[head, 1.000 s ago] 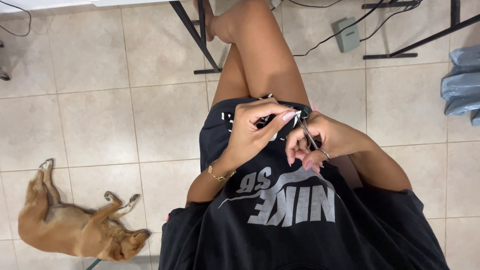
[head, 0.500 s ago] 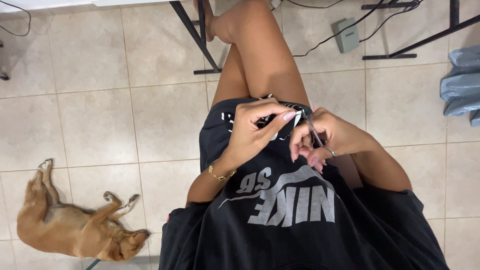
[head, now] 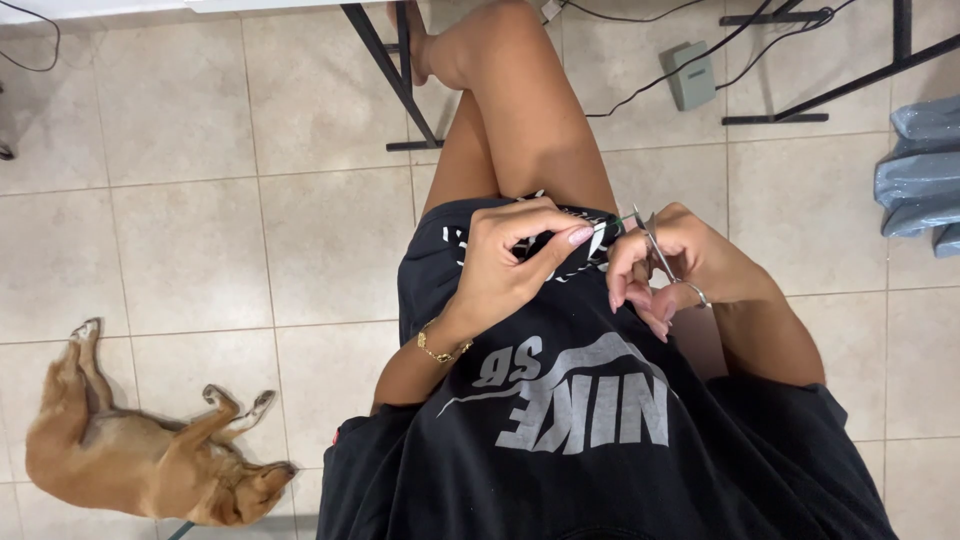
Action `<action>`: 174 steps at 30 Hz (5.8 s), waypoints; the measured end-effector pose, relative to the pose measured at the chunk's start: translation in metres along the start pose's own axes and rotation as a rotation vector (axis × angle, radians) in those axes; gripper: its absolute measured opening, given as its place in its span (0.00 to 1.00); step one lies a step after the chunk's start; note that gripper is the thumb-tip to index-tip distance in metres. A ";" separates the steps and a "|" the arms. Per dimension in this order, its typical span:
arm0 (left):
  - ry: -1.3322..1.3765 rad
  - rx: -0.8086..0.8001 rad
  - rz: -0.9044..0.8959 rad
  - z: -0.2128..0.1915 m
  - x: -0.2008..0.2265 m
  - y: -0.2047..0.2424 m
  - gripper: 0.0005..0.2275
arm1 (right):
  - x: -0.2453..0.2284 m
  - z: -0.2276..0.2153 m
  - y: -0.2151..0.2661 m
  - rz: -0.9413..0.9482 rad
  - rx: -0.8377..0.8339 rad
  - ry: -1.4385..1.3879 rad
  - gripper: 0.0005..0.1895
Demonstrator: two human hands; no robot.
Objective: Trimming loose threads from a piece of striped fabric with scissors and preparing it for sewing.
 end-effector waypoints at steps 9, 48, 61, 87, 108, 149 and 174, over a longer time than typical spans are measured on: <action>0.002 0.009 0.006 -0.002 -0.001 0.001 0.06 | 0.010 0.000 0.000 -0.001 0.002 -0.041 0.16; 0.074 0.094 -0.159 -0.057 -0.086 -0.001 0.05 | 0.007 -0.080 -0.062 -0.035 0.718 0.476 0.04; 0.036 0.156 -0.179 -0.061 -0.110 0.002 0.04 | 0.017 -0.106 -0.065 0.147 0.740 1.061 0.04; 0.090 0.019 -0.247 -0.061 -0.104 -0.010 0.07 | 0.080 -0.125 -0.056 0.302 0.543 0.188 0.10; -0.407 0.139 0.547 -0.021 -0.098 0.010 0.16 | 0.059 -0.079 0.015 -0.488 0.756 0.888 0.03; -0.570 0.120 0.537 -0.020 -0.064 -0.015 0.20 | 0.013 -0.051 -0.002 -0.342 0.790 0.933 0.06; -0.544 -0.087 0.421 -0.020 -0.062 -0.019 0.10 | 0.045 -0.048 0.016 -0.270 0.801 1.072 0.08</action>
Point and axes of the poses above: each hand's wrist, its own y-axis away from the middle knuckle, its own z-axis out of the palm, x = y × z, the point moved 6 cm from there along -y, towards the middle knuckle, and after that the axes turned 15 degrees about z, right-handed, at the moved point
